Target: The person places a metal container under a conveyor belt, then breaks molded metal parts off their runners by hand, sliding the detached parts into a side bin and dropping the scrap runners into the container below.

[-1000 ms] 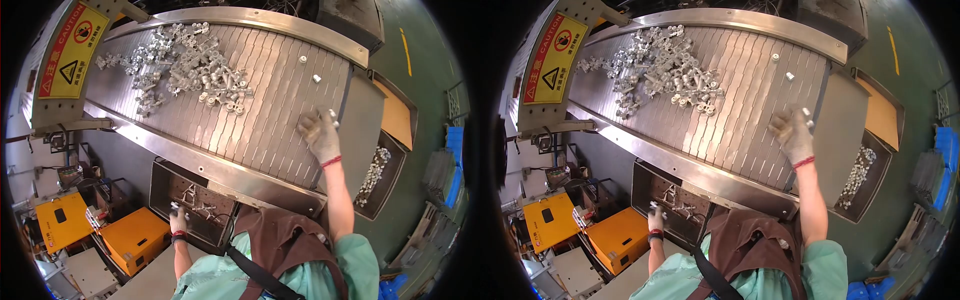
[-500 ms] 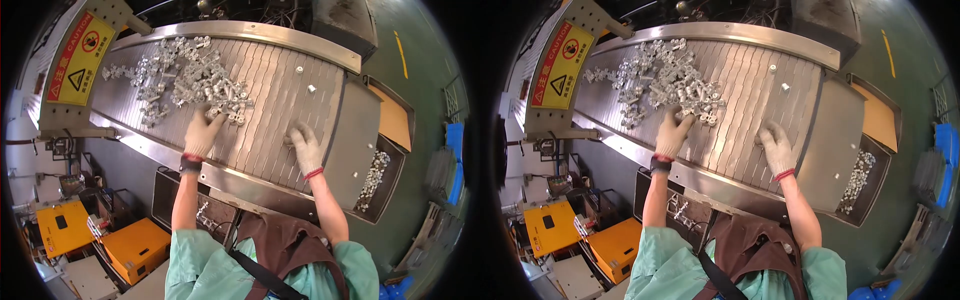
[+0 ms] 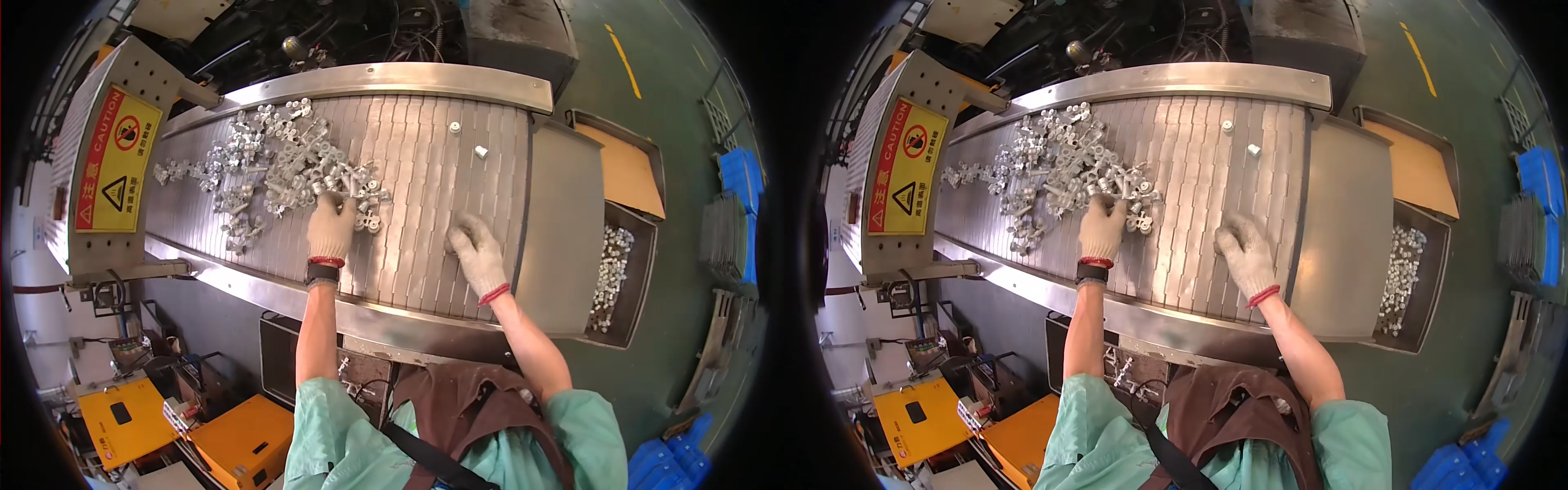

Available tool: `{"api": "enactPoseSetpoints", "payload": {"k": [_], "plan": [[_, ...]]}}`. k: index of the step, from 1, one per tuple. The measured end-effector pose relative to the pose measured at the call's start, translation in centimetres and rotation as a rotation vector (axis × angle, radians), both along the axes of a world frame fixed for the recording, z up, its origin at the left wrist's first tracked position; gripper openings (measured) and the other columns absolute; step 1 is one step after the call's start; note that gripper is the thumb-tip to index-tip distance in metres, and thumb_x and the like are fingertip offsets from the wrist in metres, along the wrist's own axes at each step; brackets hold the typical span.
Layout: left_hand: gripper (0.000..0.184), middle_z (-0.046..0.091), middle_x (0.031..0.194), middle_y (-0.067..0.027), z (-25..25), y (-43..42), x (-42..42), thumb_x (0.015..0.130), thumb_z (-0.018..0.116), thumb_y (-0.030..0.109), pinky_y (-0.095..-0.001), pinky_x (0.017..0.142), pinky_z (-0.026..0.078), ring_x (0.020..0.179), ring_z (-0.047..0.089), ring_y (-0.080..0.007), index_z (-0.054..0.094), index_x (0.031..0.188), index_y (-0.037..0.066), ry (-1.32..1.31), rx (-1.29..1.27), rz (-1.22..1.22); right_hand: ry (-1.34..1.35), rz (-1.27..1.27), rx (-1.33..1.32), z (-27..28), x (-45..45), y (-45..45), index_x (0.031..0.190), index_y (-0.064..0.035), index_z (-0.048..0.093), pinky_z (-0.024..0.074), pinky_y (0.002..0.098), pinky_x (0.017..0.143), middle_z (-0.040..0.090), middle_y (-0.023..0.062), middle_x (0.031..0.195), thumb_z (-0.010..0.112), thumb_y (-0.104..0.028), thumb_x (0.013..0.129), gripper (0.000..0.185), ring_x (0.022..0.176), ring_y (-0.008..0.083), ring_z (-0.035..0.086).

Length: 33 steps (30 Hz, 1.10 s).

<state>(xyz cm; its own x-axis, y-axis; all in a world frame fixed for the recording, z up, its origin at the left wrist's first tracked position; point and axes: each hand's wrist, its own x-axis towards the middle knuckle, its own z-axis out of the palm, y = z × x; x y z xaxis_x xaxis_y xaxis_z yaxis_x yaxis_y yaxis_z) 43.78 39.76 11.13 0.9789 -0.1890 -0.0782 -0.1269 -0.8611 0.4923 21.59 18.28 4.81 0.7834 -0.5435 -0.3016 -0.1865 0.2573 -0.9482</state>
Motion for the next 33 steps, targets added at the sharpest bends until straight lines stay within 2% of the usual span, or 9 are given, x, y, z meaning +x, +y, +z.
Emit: {"api": "enactPoseSetpoints", "payload": {"k": [5,10,12,18,23,25,26,29,33], "plan": [[0.04,0.081,0.102,-0.0276,0.1,0.9,0.0,0.11,0.06,0.039,-0.0595,0.087,0.06,0.101,0.078,-0.0518,0.072,0.125,0.004,-0.097,-0.042,-0.08,0.049,0.059,-0.068,1.2,-0.3,-0.3,0.157,0.0054,0.06,0.0627,0.0373,0.103,0.076,0.021,0.135,0.077,-0.038,0.107,0.068,0.12,0.0232,0.076],[0.031,0.081,0.093,-0.0154,1.3,1.5,-5.8,0.112,0.069,0.028,-0.0449,0.08,0.062,0.083,0.079,-0.0275,0.069,0.121,-0.001,0.172,-0.487,0.082,0.129,0.131,0.218,6.3,1.1,0.8,0.164,0.0059,0.051,0.0632,0.0387,0.101,0.072,0.0239,0.143,0.076,-0.045,0.108,0.079,0.121,0.0267,0.076],[0.034,0.081,0.1,-0.0187,-0.2,0.9,-8.7,0.112,0.07,0.03,-0.0453,0.084,0.062,0.091,0.08,-0.0283,0.067,0.126,-0.001,0.162,-0.457,-0.022,0.137,0.18,-0.034,3.0,2.0,3.0,0.167,0.0059,0.047,0.0641,0.0389,0.098,0.07,0.0248,0.146,0.075,-0.047,0.109,0.083,0.12,0.0263,0.076],[0.05,0.078,0.106,-0.0195,1.2,0.3,-12.0,0.107,0.076,0.034,-0.0405,0.085,0.062,0.094,0.078,-0.0258,0.066,0.138,-0.003,0.124,-0.609,-0.008,0.235,0.122,0.258,5.7,2.8,3.1,0.14,0.0016,0.069,0.053,0.0312,0.053,0.066,0.0039,0.09,0.068,-0.039,0.111,0.05,0.065,0.0111,0.062],[0.059,0.079,0.11,-0.0143,0.4,3.5,-8.7,0.111,0.066,0.047,-0.0438,0.09,0.061,0.092,0.075,-0.0271,0.064,0.144,-0.002,0.164,-0.295,-0.034,0.192,0.154,0.244,6.4,1.7,1.7,0.134,0.0021,0.071,0.0533,0.0312,0.052,0.067,0.0038,0.088,0.068,-0.04,0.111,0.048,0.061,0.0123,0.062],[0.054,0.077,0.116,-0.014,-1.1,2.6,-9.7,0.116,0.058,0.045,-0.0437,0.091,0.06,0.091,0.074,-0.0281,0.066,0.14,-0.002,0.327,-0.597,-0.132,0.175,0.2,0.296,7.4,1.5,1.5,0.131,0.0025,0.072,0.0531,0.0316,0.051,0.067,0.0033,0.085,0.068,-0.041,0.112,0.048,0.059,0.0128,0.062],[0.048,0.074,0.118,-0.0126,-4.4,2.8,-9.9,0.119,0.052,0.041,-0.0409,0.084,0.061,0.085,0.072,-0.0242,0.069,0.135,-0.001,0.472,-0.878,-0.101,0.194,0.204,0.324,7.8,1.4,1.3,0.13,0.0026,0.072,0.0531,0.0317,0.051,0.067,0.0031,0.084,0.068,-0.041,0.112,0.047,0.058,0.0129,0.063],[0.046,0.073,0.112,-0.0105,2.9,-0.8,-11.7,0.119,0.054,0.04,-0.0355,0.072,0.059,0.079,0.069,-0.0185,0.071,0.132,-0.001,0.618,-0.682,0.039,0.256,0.201,0.362,8.2,1.1,0.8,0.127,0.0026,0.073,0.0528,0.0317,0.051,0.067,0.0027,0.081,0.068,-0.041,0.112,0.046,0.057,0.0131,0.063],[0.049,0.071,0.096,-0.0067,3.9,-2.6,-12.2,0.117,0.059,0.045,-0.0307,0.061,0.055,0.073,0.067,-0.0137,0.071,0.134,0.001,0.547,-0.601,-0.137,0.282,0.151,0.231,7.7,0.3,0.1,0.126,0.0023,0.074,0.0563,0.0345,0.056,0.071,0.0064,0.084,0.068,-0.042,0.112,0.047,0.063,0.0162,0.069]]}}
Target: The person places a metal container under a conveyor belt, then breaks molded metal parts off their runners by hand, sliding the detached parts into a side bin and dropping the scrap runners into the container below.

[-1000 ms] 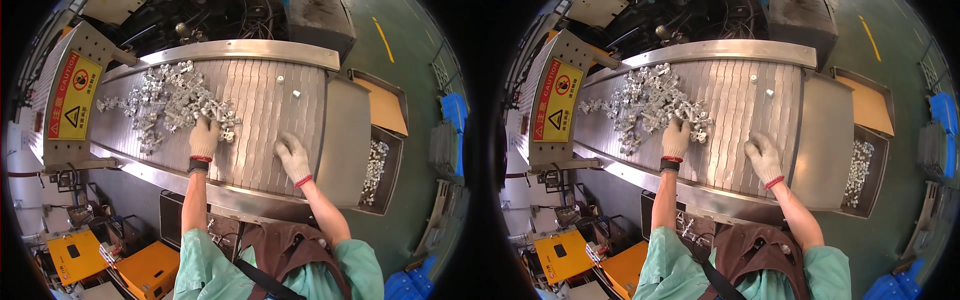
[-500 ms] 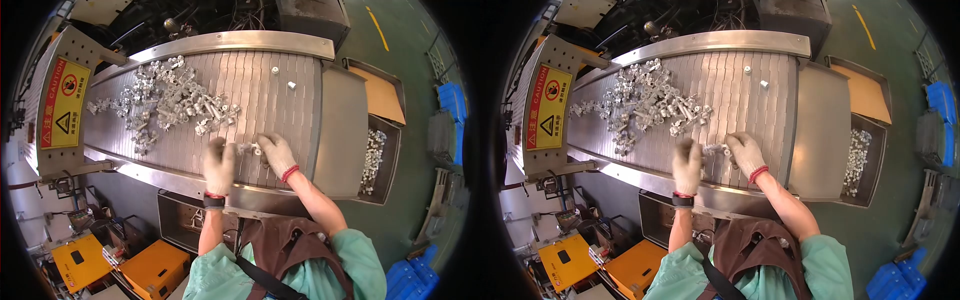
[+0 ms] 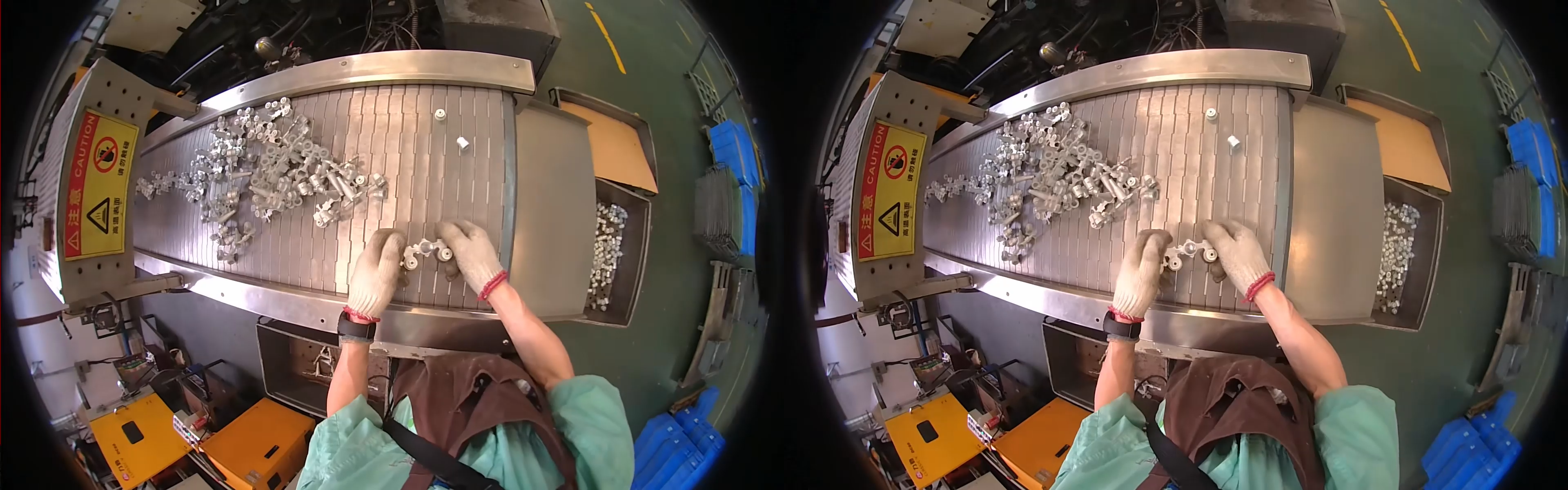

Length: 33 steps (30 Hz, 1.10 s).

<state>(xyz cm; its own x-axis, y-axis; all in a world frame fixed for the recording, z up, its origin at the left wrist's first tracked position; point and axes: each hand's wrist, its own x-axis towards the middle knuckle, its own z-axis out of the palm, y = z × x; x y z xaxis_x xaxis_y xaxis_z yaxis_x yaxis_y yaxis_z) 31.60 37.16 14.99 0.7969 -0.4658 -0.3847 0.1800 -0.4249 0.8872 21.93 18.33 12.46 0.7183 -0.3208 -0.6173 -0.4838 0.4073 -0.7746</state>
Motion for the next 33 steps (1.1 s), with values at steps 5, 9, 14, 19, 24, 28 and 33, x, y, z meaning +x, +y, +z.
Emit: {"api": "enactPoseSetpoints", "payload": {"k": [5,9,14,19,24,28,33], "plan": [[0.049,0.071,0.086,-0.0042,-3.6,0.3,-0.1,0.118,0.052,0.046,-0.031,0.057,0.05,0.064,0.063,-0.0136,0.07,0.135,0.003,0.334,0.108,-0.07,-0.226,0.08,-0.599,-1.7,-0.7,-0.1,0.128,0.0012,0.074,0.0639,0.0413,0.079,0.083,0.0163,0.101,0.067,-0.043,0.114,0.047,0.088,0.0294,0.081],[0.042,0.055,0.066,0.0033,-3.5,0.0,-1.1,0.12,0.049,0.045,-0.0294,0.037,0.033,0.041,0.043,-0.0105,0.065,0.134,0.009,0.627,-0.102,0.058,-0.305,0.214,-0.671,-0.3,-0.6,-1.2,0.132,-0.0003,0.074,0.0641,0.0411,0.087,0.083,0.0209,0.106,0.068,-0.045,0.114,0.049,0.099,0.0335,0.083],[0.04,0.054,0.067,0.0041,-4.9,1.3,-0.7,0.122,0.049,0.045,-0.0266,0.038,0.033,0.043,0.042,-0.0078,0.066,0.132,0.01,0.794,-0.219,0.023,-0.432,0.206,-0.682,-1.5,-0.7,-1.6,0.134,-0.0007,0.073,0.0644,0.0401,0.088,0.082,0.0217,0.105,0.065,-0.047,0.115,0.051,0.1,0.0334,0.083],[0.038,0.058,0.075,0.0046,-5.3,1.0,-0.3,0.122,0.051,0.044,-0.0248,0.038,0.032,0.047,0.044,-0.0059,0.065,0.134,0.011,0.797,-0.234,0.047,-0.381,0.222,-0.71,-0.7,-0.4,-1.9,0.134,-0.0002,0.073,0.0645,0.0407,0.087,0.082,0.0221,0.105,0.064,-0.043,0.116,0.047,0.1,0.0351,0.083],[0.035,0.064,0.087,0.0019,-7.7,2.4,0.6,0.121,0.053,0.042,-0.0232,0.042,0.036,0.049,0.045,-0.0057,0.065,0.134,0.012,0.935,-0.383,-0.041,-0.594,0.281,-0.879,-0.6,-0.1,-2.6,0.132,0.0003,0.073,0.0644,0.0429,0.079,0.08,0.0227,0.101,0.063,-0.044,0.116,0.048,0.093,0.0368,0.082],[0.034,0.068,0.092,-0.0009,-4.8,0.6,0.2,0.12,0.054,0.038,-0.0246,0.048,0.043,0.054,0.054,-0.0079,0.068,0.126,0.008,0.647,-0.238,0.055,-0.571,0.202,-0.952,-0.9,0.9,-3.0,0.138,-0.0002,0.071,0.0663,0.0413,0.082,0.084,0.0205,0.109,0.068,-0.047,0.113,0.054,0.095,0.0347,0.084],[0.037,0.066,0.082,-0.0011,-2.5,-1.3,0.0,0.12,0.054,0.039,-0.0282,0.05,0.046,0.058,0.057,-0.0096,0.068,0.113,0.005,0.016,0.0,0.007,-0.097,0.164,-0.411,0.1,2.2,-3.4,0.148,-0.0004,0.068,0.064,0.0407,0.097,0.082,0.02,0.123,0.069,-0.06,0.108,0.072,0.109,0.0338,0.082]]}}
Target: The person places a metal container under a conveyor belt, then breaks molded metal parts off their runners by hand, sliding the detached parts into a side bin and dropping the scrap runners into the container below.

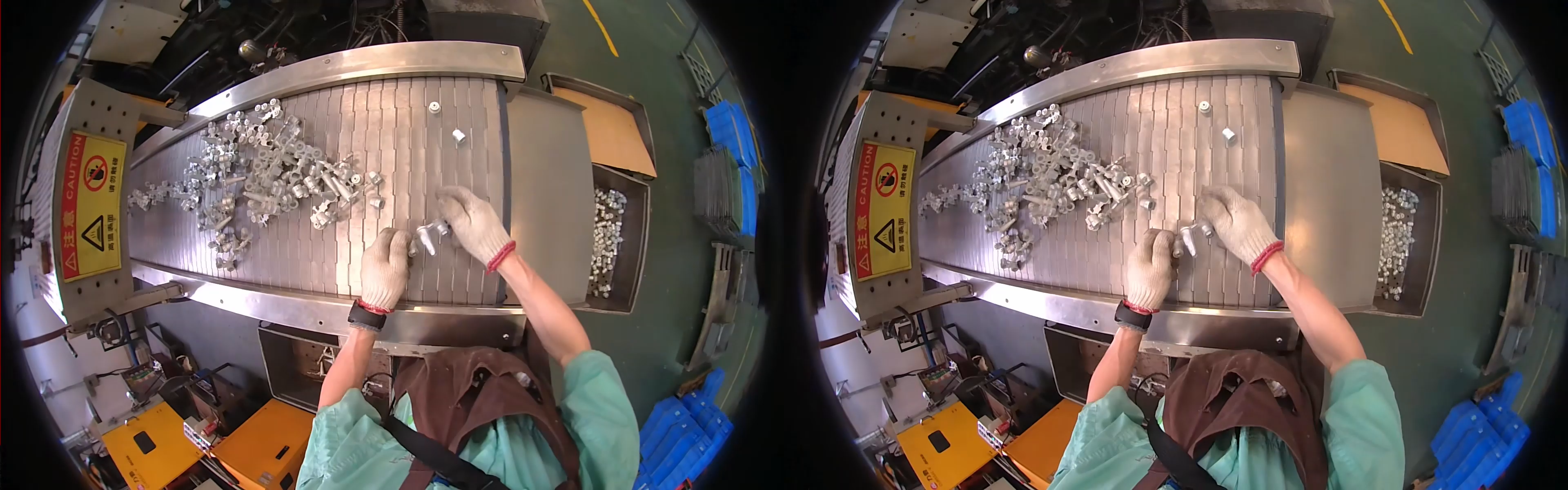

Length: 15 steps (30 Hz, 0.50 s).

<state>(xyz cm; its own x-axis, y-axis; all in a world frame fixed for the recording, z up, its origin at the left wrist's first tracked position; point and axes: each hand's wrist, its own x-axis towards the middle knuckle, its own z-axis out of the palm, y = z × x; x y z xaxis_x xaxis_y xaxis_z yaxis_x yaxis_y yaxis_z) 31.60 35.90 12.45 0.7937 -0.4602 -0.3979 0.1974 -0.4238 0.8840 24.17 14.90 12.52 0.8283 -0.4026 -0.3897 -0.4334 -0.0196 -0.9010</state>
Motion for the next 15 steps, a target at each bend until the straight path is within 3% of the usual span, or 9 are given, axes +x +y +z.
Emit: {"api": "enactPoseSetpoints", "payload": {"k": [1,4,7,10,13,15], "plan": [[0.035,0.065,0.079,-0.0002,0.1,-0.1,0.2,0.12,0.055,0.038,-0.0283,0.05,0.045,0.056,0.055,-0.0088,0.067,0.11,0.006,0.0,0.009,0.034,-0.039,-0.012,-0.032,-0.6,0.0,0.1,0.15,-0.0004,0.067,0.0633,0.0402,0.099,0.082,0.0197,0.124,0.068,-0.061,0.107,0.074,0.11,0.0329,0.082],[0.035,0.065,0.081,-0.0015,-0.3,0.3,0.5,0.12,0.054,0.039,-0.028,0.048,0.045,0.057,0.055,-0.0089,0.065,0.115,0.006,0.336,-0.151,0.229,-0.298,-0.051,-0.74,-2.3,-0.2,-0.4,0.148,0.0009,0.068,0.062,0.0378,0.1,0.082,0.0196,0.122,0.066,-0.057,0.109,0.07,0.107,0.0282,0.082],[0.038,0.064,0.082,-0.002,-0.6,0.5,0.5,0.121,0.053,0.043,-0.0279,0.046,0.044,0.055,0.055,-0.0097,0.063,0.117,0.007,0.285,-0.194,0.174,-0.203,-0.015,-0.356,-1.3,-0.2,0.4,0.136,0.0015,0.075,0.0622,0.0375,0.096,0.083,0.018,0.11,0.068,-0.061,0.106,0.07,0.101,0.0276,0.081],[0.036,0.058,0.08,0.0001,0.1,-0.8,-0.4,0.121,0.051,0.044,-0.0288,0.045,0.043,0.053,0.051,-0.0111,0.062,0.111,0.011,0.198,-0.156,0.163,0.151,0.157,0.185,0.6,1.2,0.4,0.119,0.0016,0.08,0.0626,0.0392,0.089,0.083,0.0147,0.098,0.072,-0.063,0.103,0.068,0.092,0.0278,0.081],[0.034,0.058,0.079,0.0013,-0.9,-0.1,0.1,0.121,0.053,0.046,-0.0289,0.044,0.043,0.052,0.054,-0.0125,0.061,0.11,0.015,0.412,-0.259,0.203,-0.091,0.036,-0.012,2.6,1.1,1.9,0.107,0.002,0.079,0.0606,0.0412,0.078,0.079,0.0133,0.085,0.073,-0.062,0.102,0.064,0.082,0.0268,0.078],[0.032,0.059,0.078,0.0022,-1.6,0.6,0.5,0.12,0.056,0.047,-0.0292,0.043,0.043,0.052,0.055,-0.0127,0.061,0.111,0.017,0.622,-0.369,0.211,-0.135,0.12,-0.147,1.0,1.0,2.0,0.108,-0.0002,0.079,0.0597,0.0434,0.077,0.077,0.018,0.085,0.074,-0.065,0.101,0.065,0.082,0.0292,0.078]]}}
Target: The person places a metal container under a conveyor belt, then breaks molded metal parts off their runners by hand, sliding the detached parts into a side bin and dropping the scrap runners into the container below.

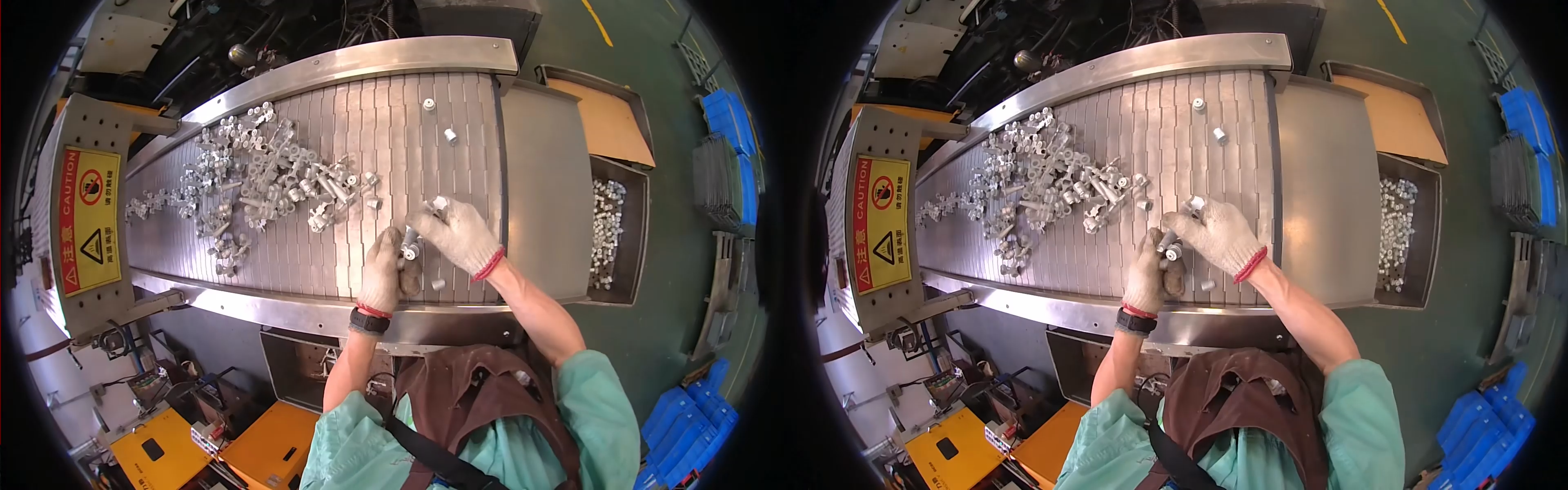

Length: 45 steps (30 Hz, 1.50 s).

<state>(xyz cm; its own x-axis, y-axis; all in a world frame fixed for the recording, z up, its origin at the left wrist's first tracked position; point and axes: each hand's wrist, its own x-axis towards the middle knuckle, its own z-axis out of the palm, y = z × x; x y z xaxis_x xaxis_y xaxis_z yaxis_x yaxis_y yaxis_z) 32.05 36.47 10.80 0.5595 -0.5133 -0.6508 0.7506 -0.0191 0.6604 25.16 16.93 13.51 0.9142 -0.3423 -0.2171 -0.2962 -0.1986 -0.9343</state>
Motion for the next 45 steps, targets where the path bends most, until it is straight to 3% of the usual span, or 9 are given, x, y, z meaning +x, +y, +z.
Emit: {"api": "enactPoseSetpoints", "payload": {"k": [5,9,13,20,25,29,32,35,45], "plan": [[0.028,0.063,0.081,0.0021,-3.4,1.7,0.0,0.118,0.061,0.04,-0.027,0.043,0.044,0.053,0.057,-0.0108,0.064,0.119,0.012,0.441,-0.21,0.116,0.003,0.198,-0.072,1.9,-0.4,-0.7,0.129,-0.0054,0.079,0.0618,0.043,0.091,0.082,0.0206,0.109,0.077,-0.066,0.099,0.067,0.102,0.0338,0.08],[0.033,0.064,0.084,0.0015,-1.0,0.8,1.8,0.119,0.057,0.044,-0.0258,0.048,0.047,0.059,0.061,-0.0072,0.064,0.117,0.013,-0.087,-0.005,-0.124,0.035,-0.053,-0.14,1.1,-1.5,-0.7,0.161,-0.0072,0.062,0.0599,0.0389,0.108,0.072,0.0186,0.148,0.077,-0.046,0.107,0.068,0.131,0.0311,0.072],[0.044,0.067,0.086,-0.0047,3.2,-0.4,1.9,0.116,0.062,0.038,-0.0292,0.048,0.051,0.055,0.061,-0.0133,0.062,0.137,0.0,-0.376,0.221,-0.269,0.007,-0.189,0.473,-0.7,-1.3,-0.9,0.146,0.002,0.071,0.0622,0.032,0.086,0.078,0.0121,0.124,0.074,-0.039,0.112,0.054,0.1,0.0152,0.075],[0.065,0.07,0.098,-0.0117,2.8,0.0,3.6,0.111,0.071,0.031,-0.0296,0.055,0.055,0.066,0.066,-0.0139,0.046,0.161,-0.003,-0.469,0.193,-0.042,-0.03,-0.506,0.411,0.1,-1.3,-0.2,0.137,0.0032,0.074,0.06,0.0303,0.071,0.078,0.0081,0.105,0.073,-0.038,0.113,0.048,0.079,0.0125,0.07],[0.058,0.075,0.109,-0.0123,3.7,1.2,4.4,0.114,0.066,0.032,-0.0371,0.087,0.06,0.095,0.073,-0.0185,0.052,0.157,-0.005,-0.968,0.459,-0.279,-0.023,-0.585,0.387,-0.2,-1.6,-0.2,0.136,0.0024,0.075,0.0609,0.0301,0.071,0.079,0.0089,0.111,0.072,-0.039,0.114,0.047,0.08,0.0123,0.071],[0.055,0.076,0.115,-0.0147,3.1,1.6,4.6,0.119,0.058,0.043,-0.0349,0.077,0.062,0.093,0.074,-0.0212,0.057,0.152,-0.001,-0.563,0.215,-0.227,-0.205,-0.608,0.29,0.9,-1.7,1.9,0.136,-0.0003,0.075,0.0644,0.0332,0.078,0.081,0.0104,0.111,0.073,-0.038,0.113,0.045,0.092,0.0178,0.079],[0.058,0.071,0.091,-0.0057,1.8,-1.1,2.4,0.117,0.056,0.061,-0.033,0.052,0.055,0.061,0.063,-0.0178,0.059,0.14,0.008,0.11,-0.217,0.113,-0.4,-0.323,-0.294,-0.1,-1.8,2.6,0.132,-0.0007,0.076,0.0644,0.038,0.081,0.082,0.0135,0.104,0.076,-0.036,0.111,0.041,0.093,0.024,0.082],[0.047,0.069,0.088,-0.0038,3.1,-0.7,2.8,0.117,0.059,0.054,-0.0302,0.048,0.05,0.058,0.059,-0.0149,0.059,0.129,0.008,-0.098,-0.037,0.049,-0.286,-0.099,-0.308,3.8,-0.9,3.0,0.126,-0.001,0.079,0.0634,0.0421,0.081,0.082,0.0149,0.099,0.075,-0.035,0.111,0.037,0.088,0.0288,0.08],[0.04,0.065,0.077,-0.0039,5.6,0.4,1.6,0.116,0.063,0.042,-0.0303,0.052,0.049,0.057,0.06,-0.0125,0.059,0.117,0.003,-0.406,0.2,-0.281,0.331,-0.152,0.81,2.8,-2.3,3.0,0.122,-0.0042,0.075,0.0422,0.0291,0.044,0.061,-0.0002,0.078,0.068,-0.036,0.11,0.034,0.05,0.0091,0.054]]}}
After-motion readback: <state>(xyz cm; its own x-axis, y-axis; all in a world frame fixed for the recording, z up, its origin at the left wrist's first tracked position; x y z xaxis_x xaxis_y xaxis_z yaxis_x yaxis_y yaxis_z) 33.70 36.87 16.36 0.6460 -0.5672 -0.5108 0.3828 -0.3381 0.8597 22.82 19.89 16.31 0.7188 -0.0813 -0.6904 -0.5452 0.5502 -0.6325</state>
